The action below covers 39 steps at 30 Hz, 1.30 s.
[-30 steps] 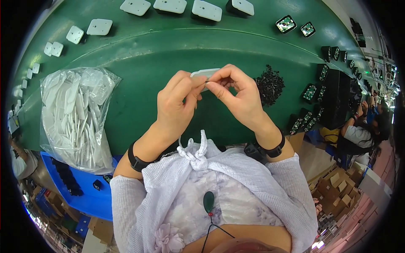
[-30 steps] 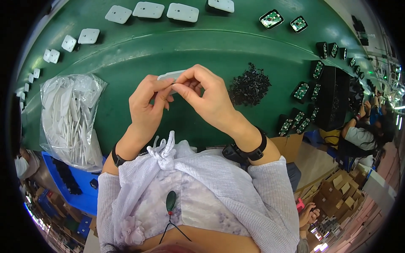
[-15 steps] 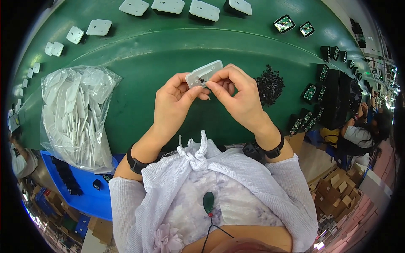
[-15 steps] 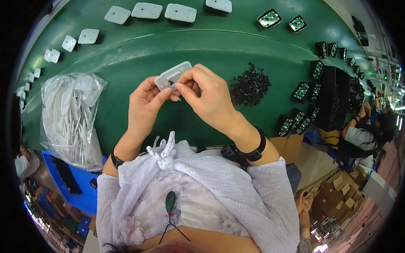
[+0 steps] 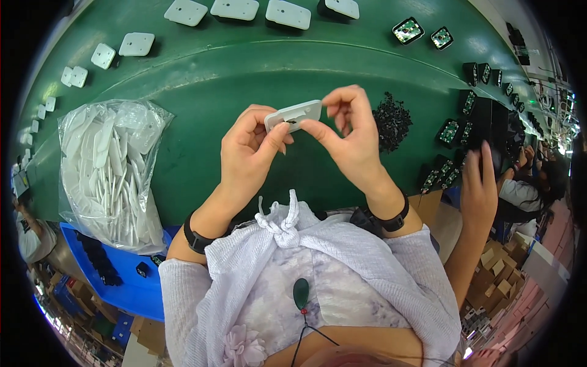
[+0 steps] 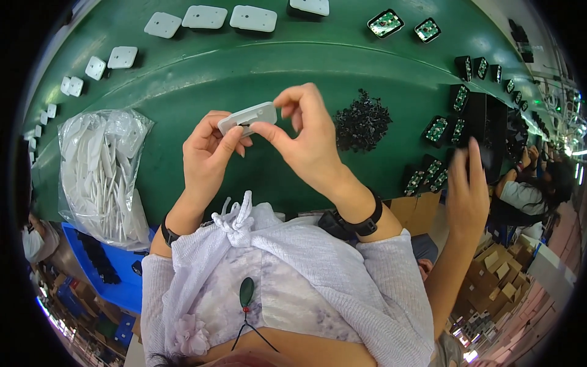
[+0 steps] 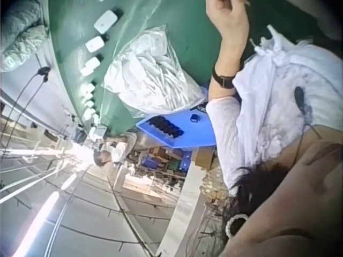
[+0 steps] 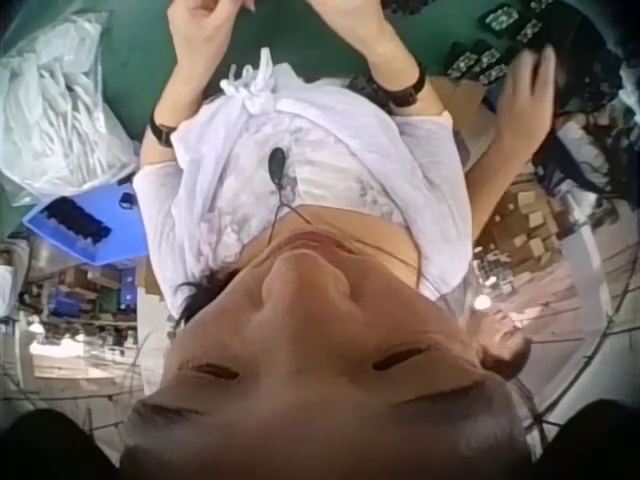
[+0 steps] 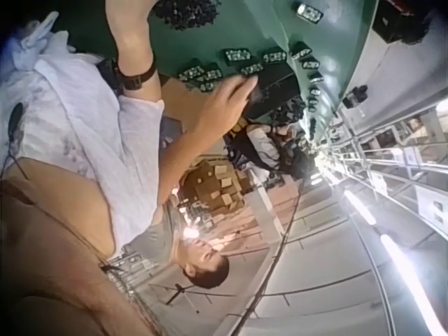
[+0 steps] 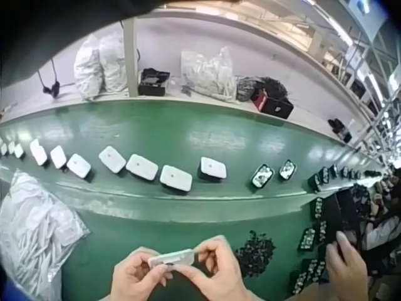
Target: The person picks up a white plastic base and a black component, fits the component into the base, and presses a black cover onto the assembly. The person then places the completed unit onto the green conveyor belt and repeats the process.
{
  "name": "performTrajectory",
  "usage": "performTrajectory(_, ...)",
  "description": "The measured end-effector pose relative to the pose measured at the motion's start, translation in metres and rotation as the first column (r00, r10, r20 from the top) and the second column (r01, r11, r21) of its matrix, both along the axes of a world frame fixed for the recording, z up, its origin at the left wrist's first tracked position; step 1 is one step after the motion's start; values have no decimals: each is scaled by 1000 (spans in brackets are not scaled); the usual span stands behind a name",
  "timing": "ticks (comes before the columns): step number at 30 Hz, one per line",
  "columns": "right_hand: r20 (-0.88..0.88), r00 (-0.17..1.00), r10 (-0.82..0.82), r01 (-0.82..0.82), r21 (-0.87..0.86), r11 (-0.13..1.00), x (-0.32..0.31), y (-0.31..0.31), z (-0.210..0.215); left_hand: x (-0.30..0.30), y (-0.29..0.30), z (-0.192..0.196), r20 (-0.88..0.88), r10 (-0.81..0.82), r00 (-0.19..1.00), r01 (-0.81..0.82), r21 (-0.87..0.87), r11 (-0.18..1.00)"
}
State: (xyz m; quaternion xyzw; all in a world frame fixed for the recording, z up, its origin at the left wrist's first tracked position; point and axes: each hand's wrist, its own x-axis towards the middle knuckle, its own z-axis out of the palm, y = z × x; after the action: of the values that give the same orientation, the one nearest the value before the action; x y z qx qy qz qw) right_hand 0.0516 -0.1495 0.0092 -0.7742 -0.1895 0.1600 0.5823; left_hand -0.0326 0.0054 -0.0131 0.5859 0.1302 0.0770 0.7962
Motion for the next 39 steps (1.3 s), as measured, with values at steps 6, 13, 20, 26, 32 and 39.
performTrajectory(6, 59, 983, 175, -173, -39, 984, 13, -6, 0, 3, -3, 3, -16, -83, 996, 83, -19, 996)
performTrajectory(13, -317, 921, 225, -212, 75, 974, 28, -15, 1, 7, 4, 11, -79, -219, 973, 217, -28, 976)
performTrajectory(20, 417, 907, -65, 182, -247, 952, 81, -18, 12, 36, 36, -11, -153, 10, 988, 30, 255, 966)
performTrajectory(26, 870, 450, -202, 751, -247, 612, 194, -34, 8, 60, 54, -7, -82, 8, 997, 70, 894, 443)
performTrajectory(32, 246, 932, -266, 362, -665, 653, 208, -33, 24, 41, 40, -5, -85, 136, 987, 60, 982, 180)
performTrajectory(39, 215, 975, -55, 85, -132, 988, 109, -40, -20, 16, 26, -14, -2, -27, 1000, 7, 983, 182)
